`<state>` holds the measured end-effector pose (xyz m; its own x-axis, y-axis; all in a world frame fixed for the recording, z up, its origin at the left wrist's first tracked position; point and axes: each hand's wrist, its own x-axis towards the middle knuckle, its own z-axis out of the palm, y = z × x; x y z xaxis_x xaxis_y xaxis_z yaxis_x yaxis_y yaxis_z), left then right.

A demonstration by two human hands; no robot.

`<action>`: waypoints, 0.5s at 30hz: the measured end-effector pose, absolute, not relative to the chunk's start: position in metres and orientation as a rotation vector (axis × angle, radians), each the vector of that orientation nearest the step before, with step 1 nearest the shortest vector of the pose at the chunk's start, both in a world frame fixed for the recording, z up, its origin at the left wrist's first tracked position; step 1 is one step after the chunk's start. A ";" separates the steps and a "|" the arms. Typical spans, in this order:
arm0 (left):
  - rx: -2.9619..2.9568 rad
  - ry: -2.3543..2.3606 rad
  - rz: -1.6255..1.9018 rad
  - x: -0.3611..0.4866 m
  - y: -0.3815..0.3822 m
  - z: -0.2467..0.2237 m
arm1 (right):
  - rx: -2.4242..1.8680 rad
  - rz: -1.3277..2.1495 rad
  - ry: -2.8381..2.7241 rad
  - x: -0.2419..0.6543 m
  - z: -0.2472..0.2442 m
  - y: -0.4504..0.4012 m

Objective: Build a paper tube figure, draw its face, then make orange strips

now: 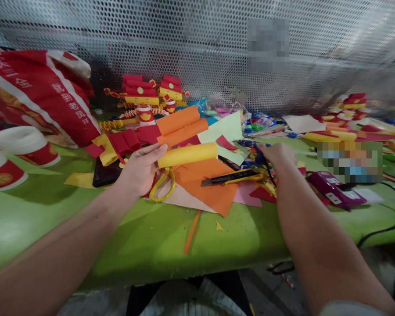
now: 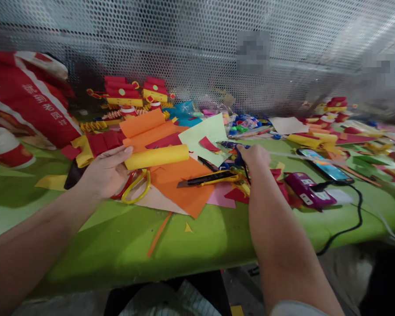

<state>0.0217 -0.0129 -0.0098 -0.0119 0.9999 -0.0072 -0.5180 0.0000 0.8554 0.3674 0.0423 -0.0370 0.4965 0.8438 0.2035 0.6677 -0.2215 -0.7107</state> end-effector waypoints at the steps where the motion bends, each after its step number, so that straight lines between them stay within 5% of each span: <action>1: 0.777 0.811 1.405 0.022 -0.013 -0.009 | -2.017 0.214 -1.199 0.364 -0.033 0.040; 4: 0.738 0.809 1.355 0.023 -0.015 -0.007 | -1.997 0.063 -1.214 0.341 -0.021 0.034; 9: 0.746 0.795 1.321 0.022 -0.015 -0.006 | -1.241 0.559 -1.521 0.284 -0.020 0.017; 15: 0.772 0.778 1.296 0.022 -0.014 -0.007 | -0.998 0.704 -1.636 0.254 -0.021 -0.003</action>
<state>0.0217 -0.0145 -0.0070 0.1071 0.9922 -0.0637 -0.5228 0.1107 0.8452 0.2537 -0.0035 -0.0213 -0.1059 0.8768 0.4691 0.2623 0.4797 -0.8373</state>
